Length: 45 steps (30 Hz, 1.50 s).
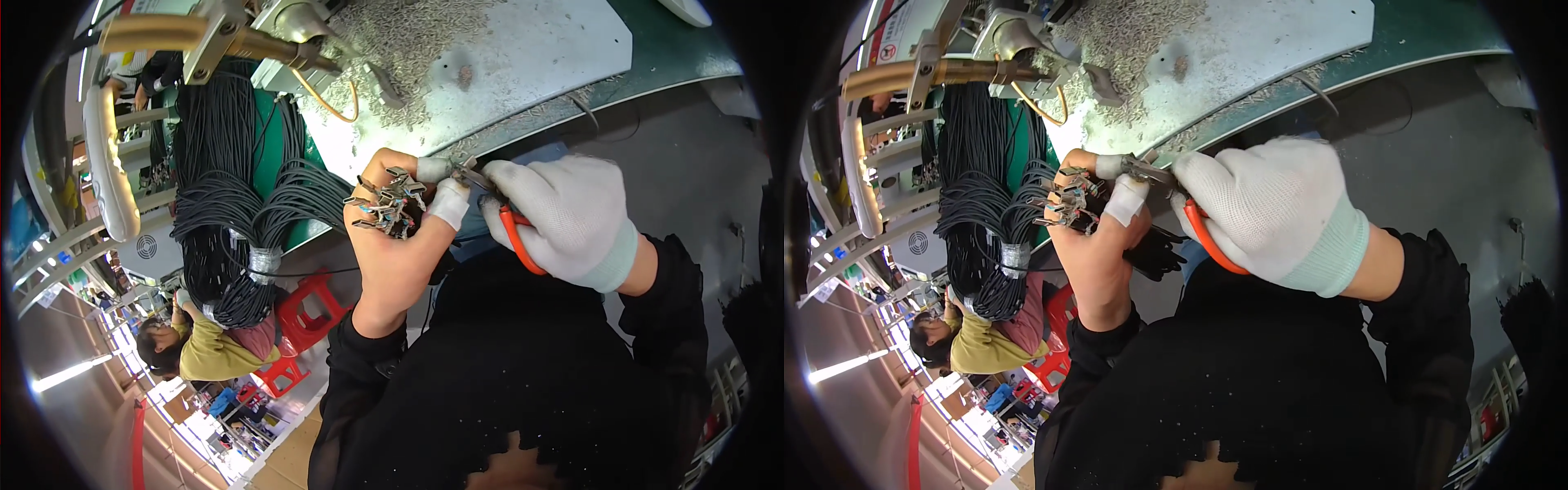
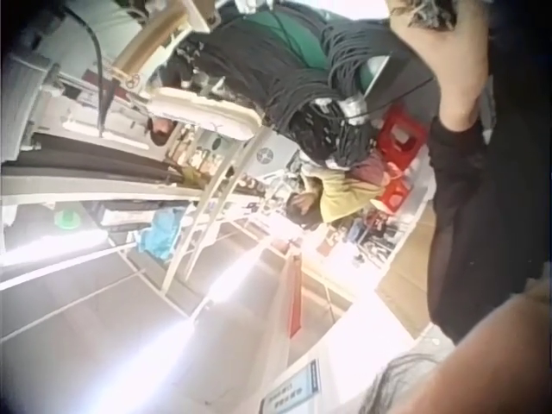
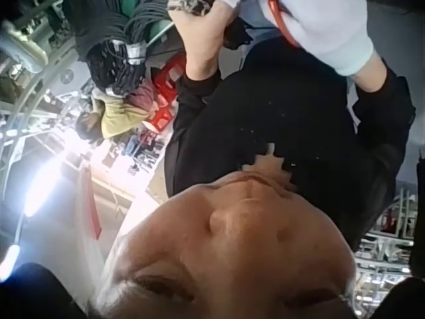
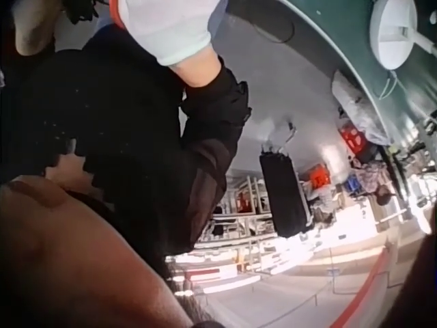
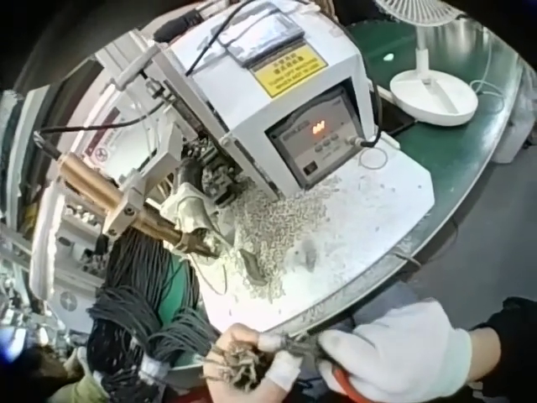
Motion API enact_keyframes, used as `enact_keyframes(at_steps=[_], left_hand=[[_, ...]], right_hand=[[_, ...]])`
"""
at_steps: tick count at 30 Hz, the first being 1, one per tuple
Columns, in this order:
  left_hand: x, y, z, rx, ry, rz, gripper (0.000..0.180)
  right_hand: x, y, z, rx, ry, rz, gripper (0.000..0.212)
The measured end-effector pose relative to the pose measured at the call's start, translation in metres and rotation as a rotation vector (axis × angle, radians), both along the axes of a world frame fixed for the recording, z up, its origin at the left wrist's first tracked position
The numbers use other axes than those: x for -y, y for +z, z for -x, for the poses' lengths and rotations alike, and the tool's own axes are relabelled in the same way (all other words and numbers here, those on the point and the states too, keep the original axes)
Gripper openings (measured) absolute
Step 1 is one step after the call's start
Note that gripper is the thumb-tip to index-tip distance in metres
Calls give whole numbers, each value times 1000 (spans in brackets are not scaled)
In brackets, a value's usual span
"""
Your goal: The person trims the ends of wires using shears, places them into a machine for processing, and then trims them again before setting the cables aside.
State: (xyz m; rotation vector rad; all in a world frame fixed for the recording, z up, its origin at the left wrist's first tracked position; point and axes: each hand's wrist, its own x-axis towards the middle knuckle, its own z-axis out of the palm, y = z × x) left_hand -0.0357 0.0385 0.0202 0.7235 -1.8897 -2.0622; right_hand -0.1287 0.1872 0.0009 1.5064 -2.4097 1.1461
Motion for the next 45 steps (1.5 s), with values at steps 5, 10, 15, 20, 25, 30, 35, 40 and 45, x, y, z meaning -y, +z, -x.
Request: enact_keyframes(at_steps=[5, 10, 15, 20, 25, 30, 35, 40, 45], left_hand=[[-9, -3, 10, -62, 20, 132, 21], [-14, -6, 13, -40, 26, 272, 21], [-10, -11, 10, 0, 5, 286, 20], [1, -13, 4, 56, -2, 186, 19], [12, -19, 0, 98, 6, 124, 17], [21, -24, 0, 119, -4, 82, 15], [67, -32, -6, 77, -8, -74, 8], [112, -38, 13, -31, -49, -519, 8], [131, -42, 47, 3, -206, -475, 8]], right_hand=[[-9, -6, -7, 302, 48, 186, 21], [-11, -9, -9, 494, 32, 220, 16], [-2, -19, -3, 247, -57, 174, 21], [8, -28, -13, 279, -24, 129, 22], [25, -36, -17, 283, -35, 201, 21], [30, -42, -18, 513, 66, 141, 12], [28, -25, 1, 884, 27, 91, 14], [53, 1, 53, 1107, -4, -168, 18], [99, -49, 82, 534, 289, 223, 23]])
